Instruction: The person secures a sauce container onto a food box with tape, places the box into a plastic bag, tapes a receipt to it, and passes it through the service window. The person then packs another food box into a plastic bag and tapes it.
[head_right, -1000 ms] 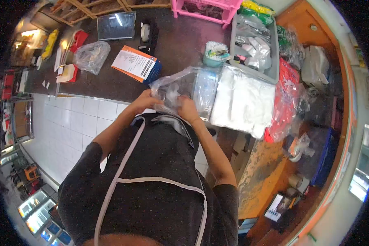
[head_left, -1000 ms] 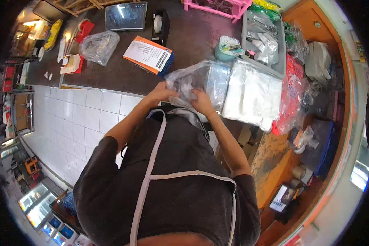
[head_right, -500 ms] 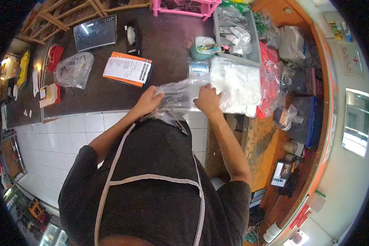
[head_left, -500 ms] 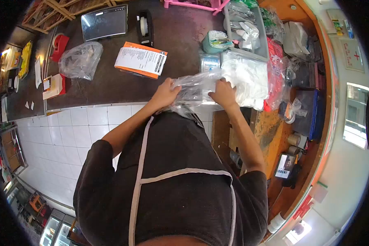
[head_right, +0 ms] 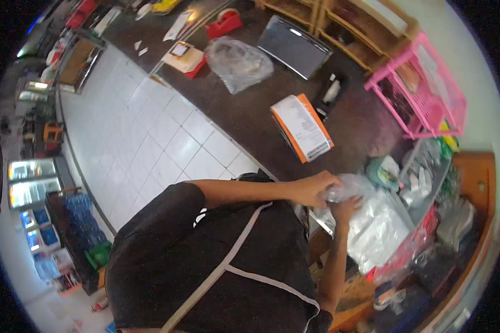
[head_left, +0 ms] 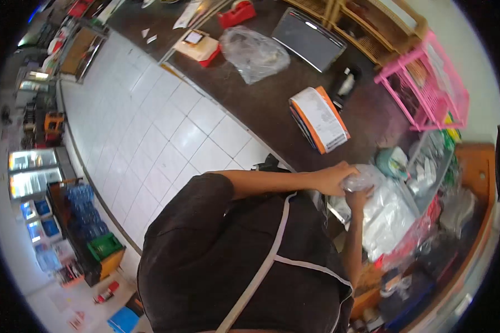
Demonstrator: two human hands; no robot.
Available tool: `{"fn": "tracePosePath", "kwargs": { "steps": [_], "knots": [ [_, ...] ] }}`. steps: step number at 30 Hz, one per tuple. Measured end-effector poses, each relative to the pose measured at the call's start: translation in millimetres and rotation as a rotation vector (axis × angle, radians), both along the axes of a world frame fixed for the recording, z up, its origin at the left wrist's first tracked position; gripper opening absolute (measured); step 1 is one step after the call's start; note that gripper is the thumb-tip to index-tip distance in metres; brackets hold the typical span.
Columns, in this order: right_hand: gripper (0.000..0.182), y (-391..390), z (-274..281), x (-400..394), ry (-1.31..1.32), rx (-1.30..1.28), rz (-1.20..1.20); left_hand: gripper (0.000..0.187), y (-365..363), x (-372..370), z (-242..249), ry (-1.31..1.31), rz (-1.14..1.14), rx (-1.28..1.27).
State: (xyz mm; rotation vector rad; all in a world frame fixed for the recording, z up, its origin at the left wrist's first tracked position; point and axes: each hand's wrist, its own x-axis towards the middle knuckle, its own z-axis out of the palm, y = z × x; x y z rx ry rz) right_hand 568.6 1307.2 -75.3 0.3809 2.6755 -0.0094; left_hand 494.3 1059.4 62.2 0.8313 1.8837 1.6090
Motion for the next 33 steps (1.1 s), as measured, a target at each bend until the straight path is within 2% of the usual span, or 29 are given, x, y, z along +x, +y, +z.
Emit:
{"fn": "tracePosePath", "kwargs": {
  "steps": [2,4,5,6,8,10,11,12,14,15,17,18,22,24,28,30,33],
  "knots": [
    [0.084,4.9,27.9,-15.1,0.259,-0.115,-0.124,0.055,-5.6,1.4,2.0,0.012,0.084,0.039],
    [0.067,10.1,65.2,-27.3,0.237,-0.363,0.056,0.053,-26.1,-7.6,17.8,-0.049,0.09,0.063],
    [0.055,-4.1,87.8,-28.6,0.382,-0.417,0.101,0.05,-41.7,-12.8,24.1,-0.108,0.082,0.09],
    [0.055,-4.4,98.0,-29.0,0.378,-0.424,0.112,0.05,-57.2,-14.7,23.5,-0.11,0.094,0.086],
    [0.047,-5.4,111.8,-26.4,0.294,-0.555,-0.149,0.041,-93.4,-17.6,19.6,-0.379,0.178,0.16],
    [0.033,-17.3,140.5,-25.7,0.35,-0.563,-0.169,0.033,-134.9,-18.4,18.6,-0.227,0.329,0.204],
    [0.029,-12.6,153.6,-29.1,0.272,-0.533,-0.142,0.032,-154.9,-16.4,14.0,-0.272,0.428,0.219],
    [0.026,-8.9,165.5,-33.6,0.196,-0.505,-0.117,0.031,-176.0,-14.0,9.0,-0.313,0.526,0.232],
    [0.027,-14.2,191.5,-39.3,0.29,-0.68,-0.266,0.028,-216.4,-8.5,7.7,-0.326,0.7,0.16],
    [0.026,-31.6,216.1,-44.8,0.368,-0.706,-0.278,0.028,-232.4,-4.6,9.8,-0.332,0.698,0.149],
    [0.023,-52.2,247.0,-54.8,0.401,-0.858,-0.343,0.026,-259.3,2.4,16.2,-0.343,0.946,0.051],
    [0.021,-64.8,253.6,-60.2,0.46,-0.963,-0.346,0.026,-270.6,4.5,19.6,-0.338,0.945,0.046],
    [0.017,-114.2,250.7,-90.9,0.419,-1.146,-0.257,0.022,-298.5,17.0,25.5,-0.35,1.144,0.07],
    [0.014,-147.9,234.7,-106.3,0.305,-1.322,-0.141,0.022,-302.0,28.6,36.0,-0.318,1.24,0.081],
    [0.012,-210.7,204.3,-124.3,0.072,-1.385,-0.102,0.022,-322.8,58.7,35.8,-0.386,1.331,0.041],
    [0.011,-247.4,196.7,-133.2,-0.028,-1.531,-0.081,0.023,-347.1,67.3,29.0,-0.392,1.386,0.012],
    [0.012,-301.9,195.4,-146.9,-0.073,-1.589,-0.087,0.025,-395.9,59.6,27.5,-0.431,1.469,0.012]
  ]
}}
